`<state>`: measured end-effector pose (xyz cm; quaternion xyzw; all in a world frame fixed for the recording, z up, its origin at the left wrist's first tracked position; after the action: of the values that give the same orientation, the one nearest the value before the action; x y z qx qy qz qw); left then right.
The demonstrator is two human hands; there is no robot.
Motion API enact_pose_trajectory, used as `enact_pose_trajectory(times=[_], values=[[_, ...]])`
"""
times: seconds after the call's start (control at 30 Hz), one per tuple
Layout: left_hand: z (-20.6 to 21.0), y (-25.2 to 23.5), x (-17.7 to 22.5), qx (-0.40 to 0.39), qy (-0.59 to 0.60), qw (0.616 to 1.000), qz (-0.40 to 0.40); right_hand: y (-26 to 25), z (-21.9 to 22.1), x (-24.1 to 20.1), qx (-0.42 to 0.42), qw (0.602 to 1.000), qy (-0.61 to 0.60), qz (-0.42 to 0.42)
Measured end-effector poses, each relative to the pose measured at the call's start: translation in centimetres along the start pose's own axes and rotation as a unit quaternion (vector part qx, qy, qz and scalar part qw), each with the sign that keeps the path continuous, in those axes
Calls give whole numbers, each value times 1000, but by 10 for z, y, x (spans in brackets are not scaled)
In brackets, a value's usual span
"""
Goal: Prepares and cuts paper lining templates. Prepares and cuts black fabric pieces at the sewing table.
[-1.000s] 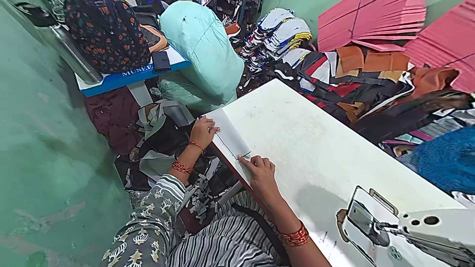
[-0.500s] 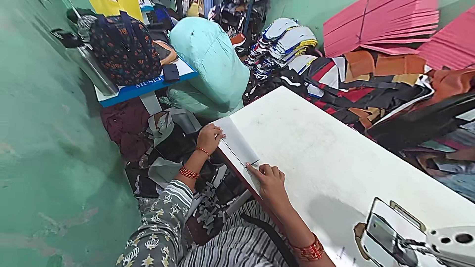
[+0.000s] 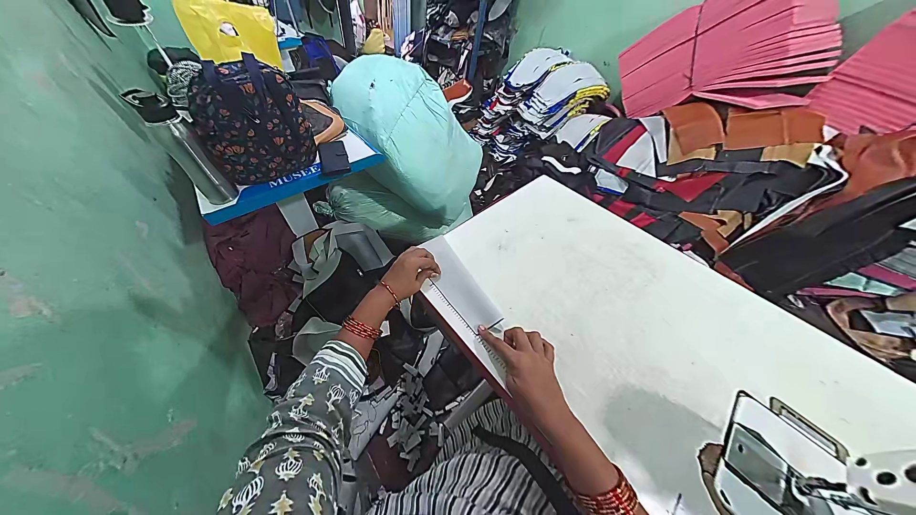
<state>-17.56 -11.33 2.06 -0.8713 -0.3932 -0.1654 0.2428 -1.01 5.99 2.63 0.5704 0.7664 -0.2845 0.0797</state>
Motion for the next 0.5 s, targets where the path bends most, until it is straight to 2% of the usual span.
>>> enact_pose_trajectory(times=[0.1, 0.4, 0.5], values=[[-1, 2, 0, -8, -11, 1000, -4, 0, 0, 0, -4, 1000, -1, 2], [-4, 7, -3, 32, -1, 999, 0, -1, 1, 1, -10, 1000, -2, 10], [-4, 9, -6, 13, 34, 999, -9, -1, 0, 0, -12, 1000, -5, 11]])
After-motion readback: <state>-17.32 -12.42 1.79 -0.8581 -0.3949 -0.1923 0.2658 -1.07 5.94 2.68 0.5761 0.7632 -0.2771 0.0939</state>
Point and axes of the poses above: each hand's wrist, its own y-axis away from the middle knuckle, its own z-axis out of the palm, x = y × z, the point moved 10 cm from there along -y, towards the middle knuckle, and after that the axes turned 12 degrees about -y, right-handed, at the moved point
